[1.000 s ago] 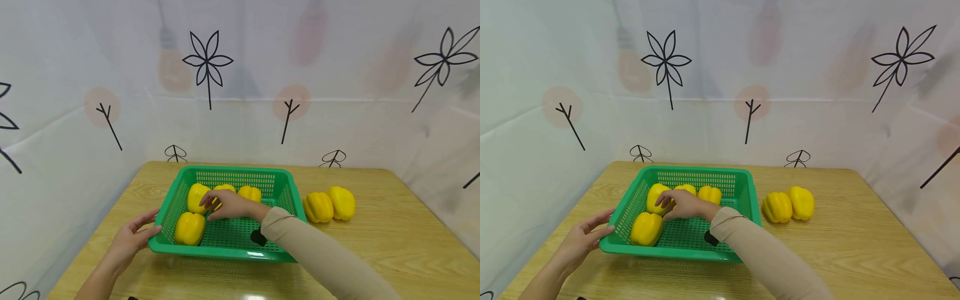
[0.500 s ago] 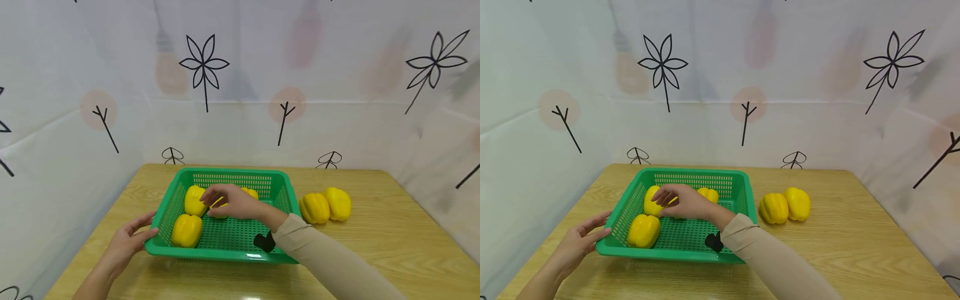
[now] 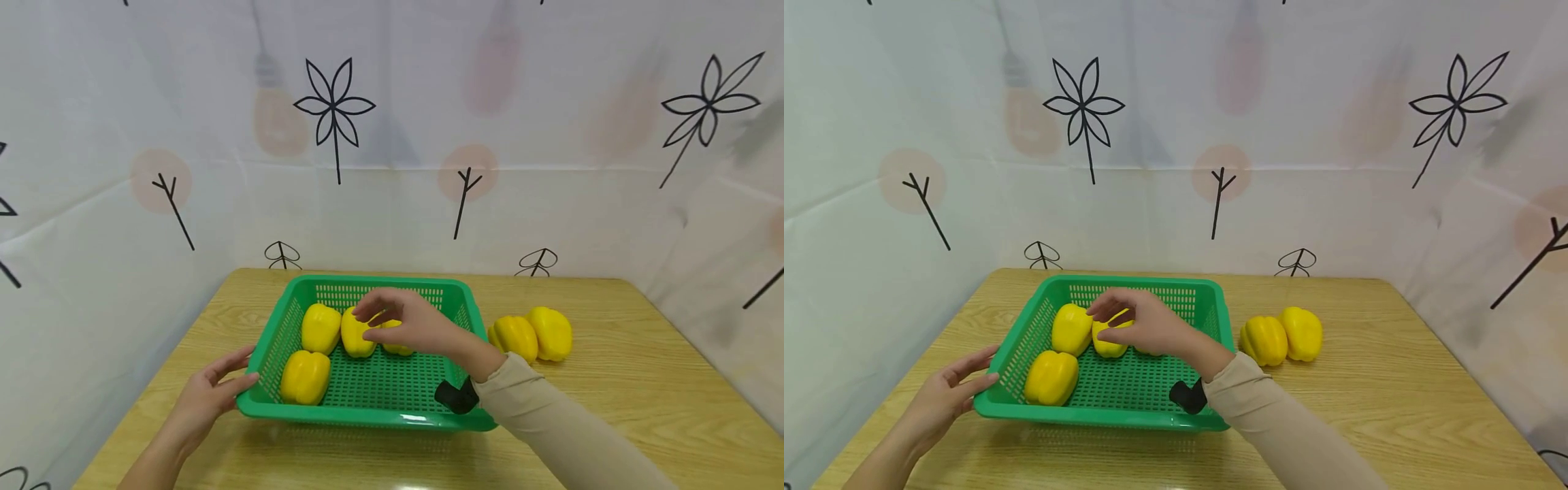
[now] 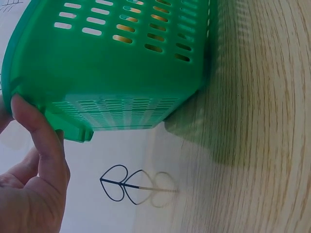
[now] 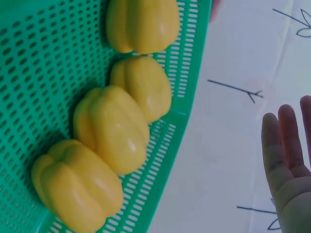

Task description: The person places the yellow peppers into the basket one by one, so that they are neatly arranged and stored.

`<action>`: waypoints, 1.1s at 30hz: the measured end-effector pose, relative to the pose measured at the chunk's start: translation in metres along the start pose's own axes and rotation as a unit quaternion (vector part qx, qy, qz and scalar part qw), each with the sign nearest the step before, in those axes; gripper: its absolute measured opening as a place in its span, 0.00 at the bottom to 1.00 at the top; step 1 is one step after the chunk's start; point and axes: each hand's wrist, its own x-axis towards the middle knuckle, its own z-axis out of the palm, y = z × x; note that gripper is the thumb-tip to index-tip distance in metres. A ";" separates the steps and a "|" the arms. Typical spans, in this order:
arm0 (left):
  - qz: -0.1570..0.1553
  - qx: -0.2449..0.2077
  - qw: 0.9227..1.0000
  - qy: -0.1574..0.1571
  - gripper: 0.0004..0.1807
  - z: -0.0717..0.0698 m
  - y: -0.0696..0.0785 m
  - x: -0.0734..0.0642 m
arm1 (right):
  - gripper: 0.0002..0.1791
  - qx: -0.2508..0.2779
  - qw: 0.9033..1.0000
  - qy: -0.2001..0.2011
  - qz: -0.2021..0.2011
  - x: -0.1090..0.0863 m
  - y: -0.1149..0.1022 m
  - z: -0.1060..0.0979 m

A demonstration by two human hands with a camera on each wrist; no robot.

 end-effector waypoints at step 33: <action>-0.006 0.003 1.000 0.006 0.36 0.002 0.001 -0.001 | 0.15 -0.014 0.994 0.103 0.023 -0.061 0.003 -0.063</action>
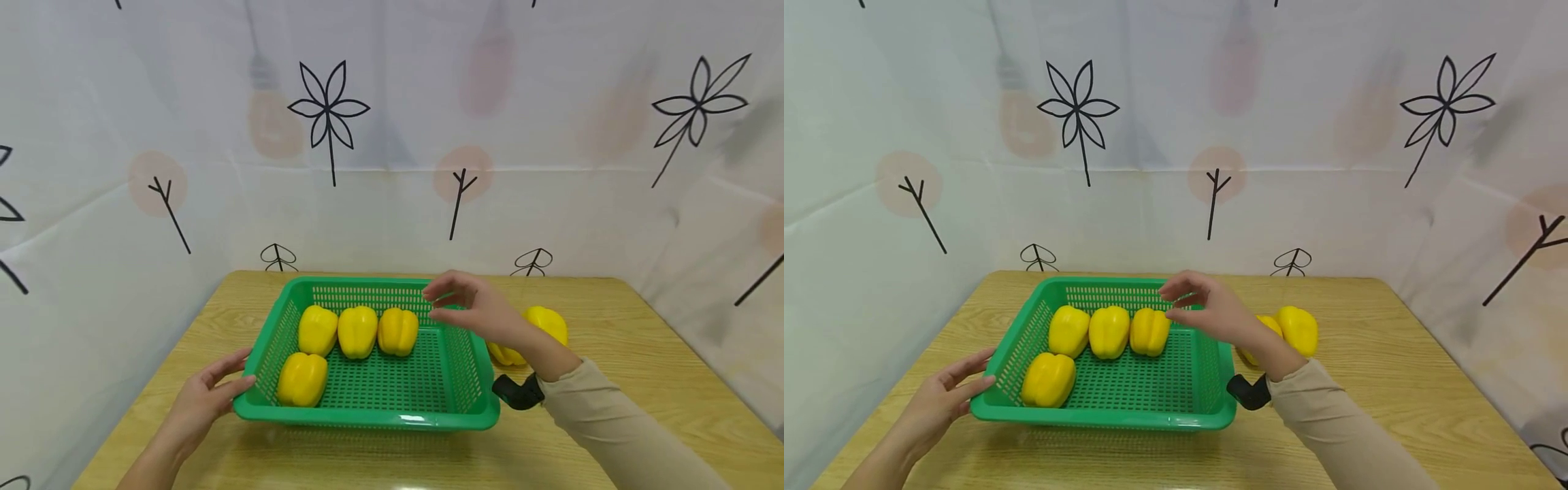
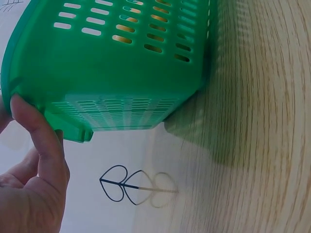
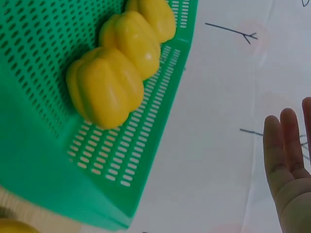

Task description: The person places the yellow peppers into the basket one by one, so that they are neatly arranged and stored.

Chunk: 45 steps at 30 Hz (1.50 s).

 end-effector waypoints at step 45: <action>0.003 0.001 1.000 0.004 0.35 0.001 -0.001 0.000 | 0.12 -0.121 0.981 0.133 0.076 -0.070 0.050 -0.079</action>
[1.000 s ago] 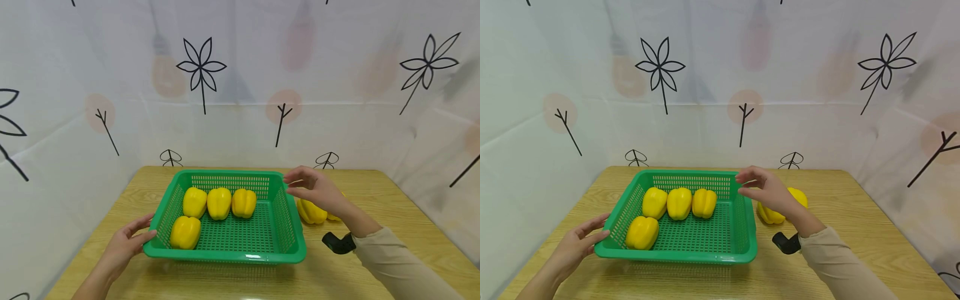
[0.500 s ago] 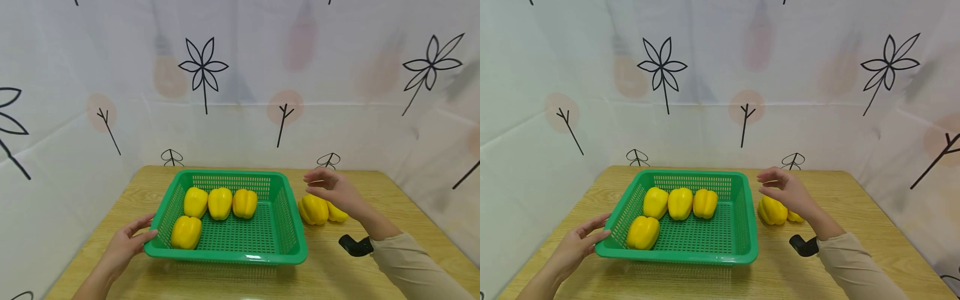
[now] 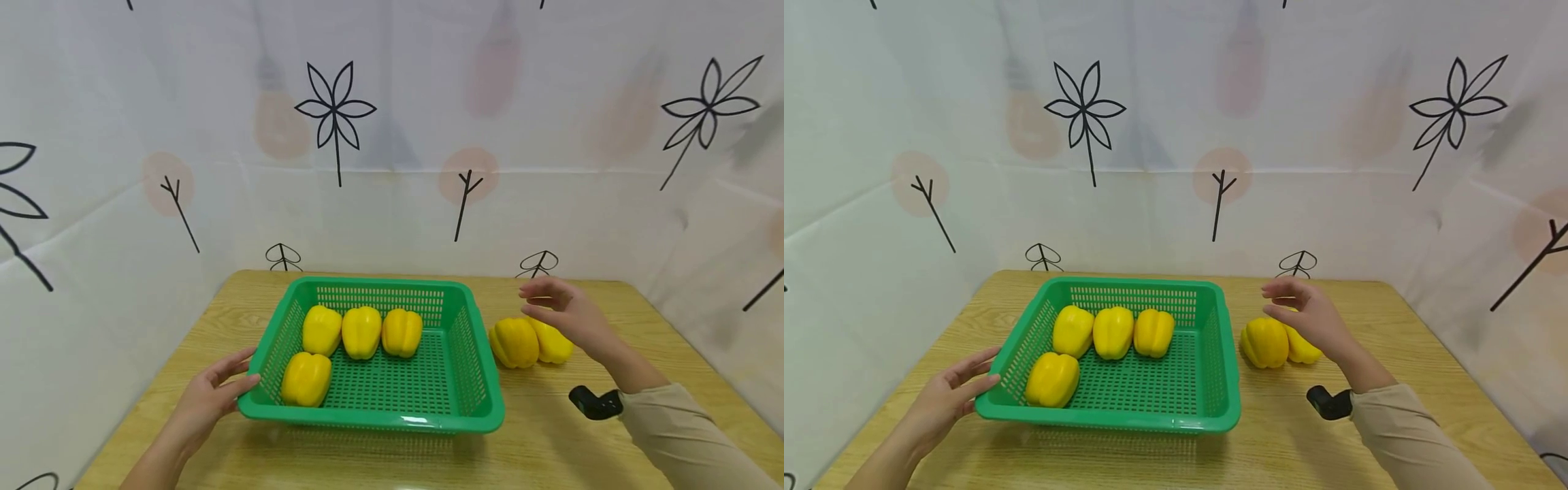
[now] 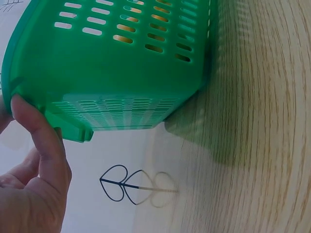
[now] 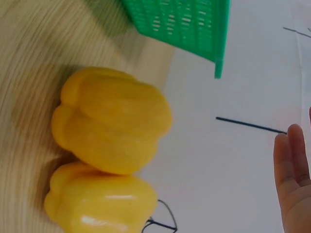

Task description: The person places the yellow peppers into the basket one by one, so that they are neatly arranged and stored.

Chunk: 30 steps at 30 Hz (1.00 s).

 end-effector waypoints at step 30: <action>0.000 0.003 1.000 -0.001 0.35 0.000 0.000 0.001 | 0.17 -0.113 0.992 0.019 0.058 -0.011 0.060 -0.016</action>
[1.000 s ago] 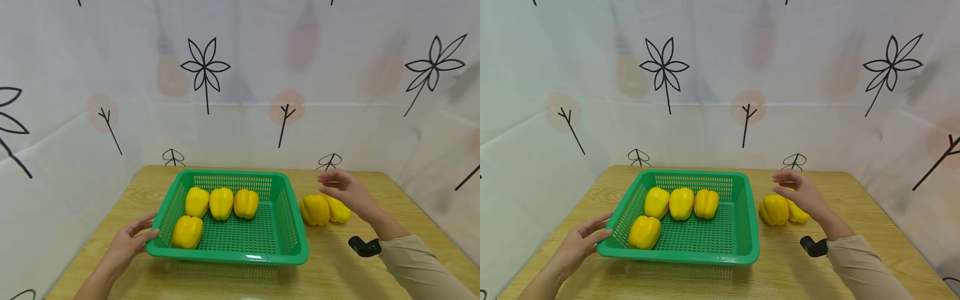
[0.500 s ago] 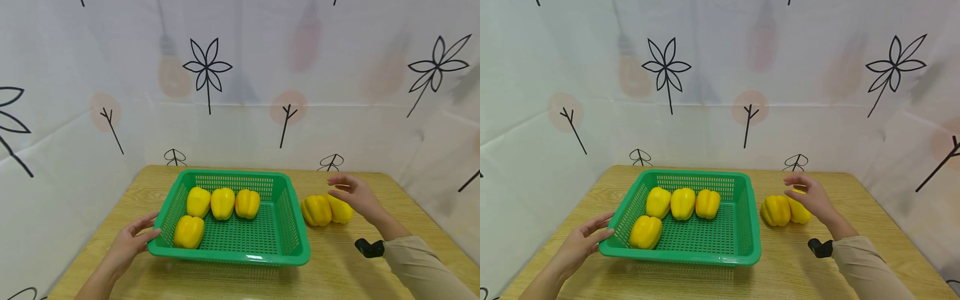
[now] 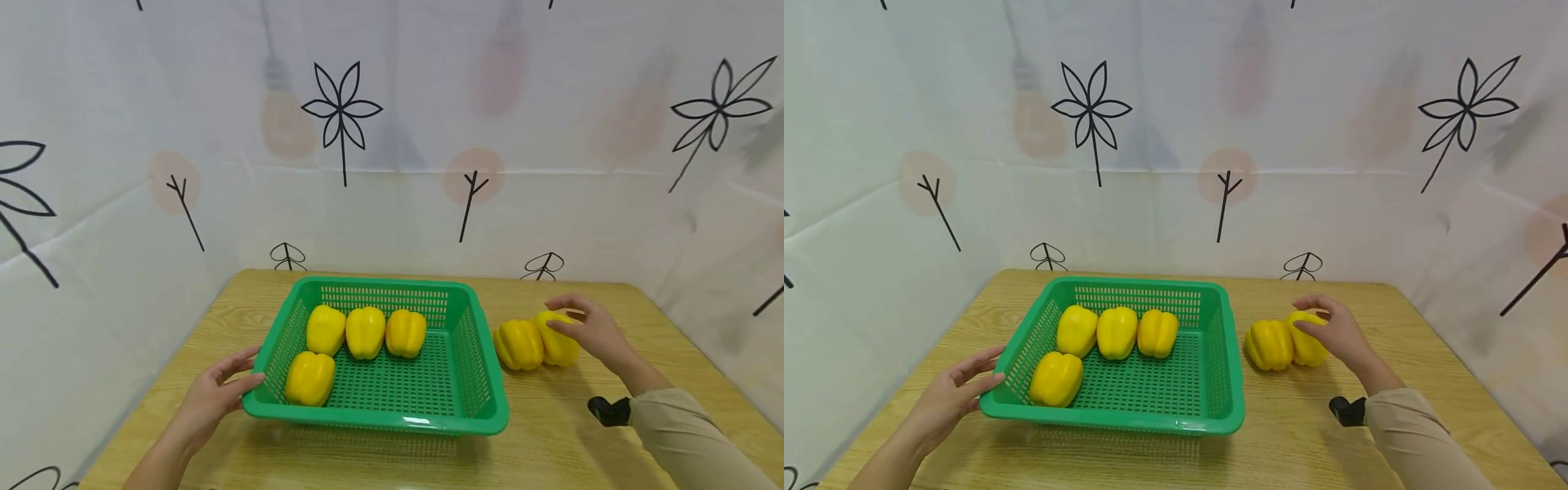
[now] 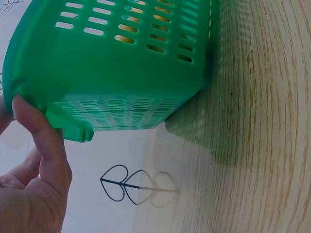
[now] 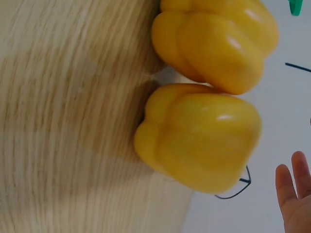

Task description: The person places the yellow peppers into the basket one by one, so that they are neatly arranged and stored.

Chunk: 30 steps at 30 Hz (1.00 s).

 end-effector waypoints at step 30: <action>0.008 -0.011 1.000 0.000 0.34 0.000 -0.001 0.002 | 0.41 0.034 0.987 -0.093 0.128 -0.006 0.035 0.008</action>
